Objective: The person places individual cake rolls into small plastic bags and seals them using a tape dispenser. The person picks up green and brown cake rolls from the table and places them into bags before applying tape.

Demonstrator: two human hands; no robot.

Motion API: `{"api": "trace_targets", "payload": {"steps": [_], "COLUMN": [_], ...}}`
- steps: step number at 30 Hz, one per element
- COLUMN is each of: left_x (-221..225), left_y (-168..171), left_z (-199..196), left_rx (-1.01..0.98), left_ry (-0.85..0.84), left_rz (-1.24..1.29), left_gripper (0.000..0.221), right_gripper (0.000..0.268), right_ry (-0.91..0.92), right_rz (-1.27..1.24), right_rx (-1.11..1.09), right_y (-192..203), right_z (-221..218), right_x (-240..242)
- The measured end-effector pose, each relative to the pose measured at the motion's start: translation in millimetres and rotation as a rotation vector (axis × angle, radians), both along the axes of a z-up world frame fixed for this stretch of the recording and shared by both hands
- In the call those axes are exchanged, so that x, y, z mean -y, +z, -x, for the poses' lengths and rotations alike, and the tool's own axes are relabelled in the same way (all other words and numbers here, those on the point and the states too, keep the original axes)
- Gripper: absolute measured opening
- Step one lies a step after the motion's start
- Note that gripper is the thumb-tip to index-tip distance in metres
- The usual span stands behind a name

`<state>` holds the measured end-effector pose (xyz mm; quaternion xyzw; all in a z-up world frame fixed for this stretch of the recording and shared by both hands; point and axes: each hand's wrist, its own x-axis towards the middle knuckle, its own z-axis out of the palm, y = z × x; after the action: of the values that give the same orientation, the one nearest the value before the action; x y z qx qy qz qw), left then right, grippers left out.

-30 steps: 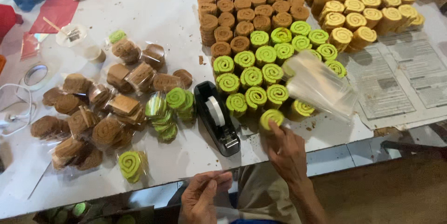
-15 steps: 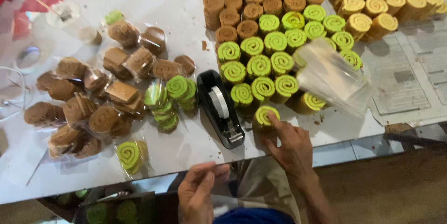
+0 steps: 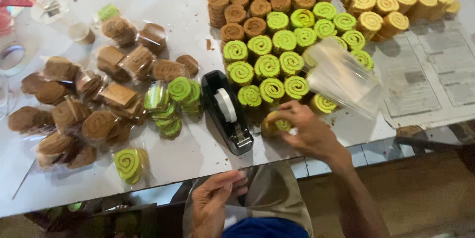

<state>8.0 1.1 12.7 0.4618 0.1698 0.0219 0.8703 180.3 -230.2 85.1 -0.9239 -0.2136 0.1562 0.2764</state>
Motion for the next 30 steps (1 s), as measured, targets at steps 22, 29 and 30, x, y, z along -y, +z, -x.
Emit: {"api": "trace_targets", "payload": {"steps": [22,29,30], "left_x": [-28,-25,-23], "left_y": [48,40,33], "left_z": [-14,-9,-6], "left_rx": [-0.045,0.026,0.036], "left_ry": [-0.213,-0.128,-0.134], "left_rz": [0.007,0.247,0.278], "left_gripper": [0.068,0.065,0.061], "right_gripper": [0.037,0.022,0.022], "right_ry": [0.211,0.268,0.196], "right_rz": [-0.854,-0.545,-0.606], "right_rx": [0.138,0.711,0.723], "right_y": [-37,-39,-33], "right_z": [96,117,121], "right_x": [-52,-59,-63]}}
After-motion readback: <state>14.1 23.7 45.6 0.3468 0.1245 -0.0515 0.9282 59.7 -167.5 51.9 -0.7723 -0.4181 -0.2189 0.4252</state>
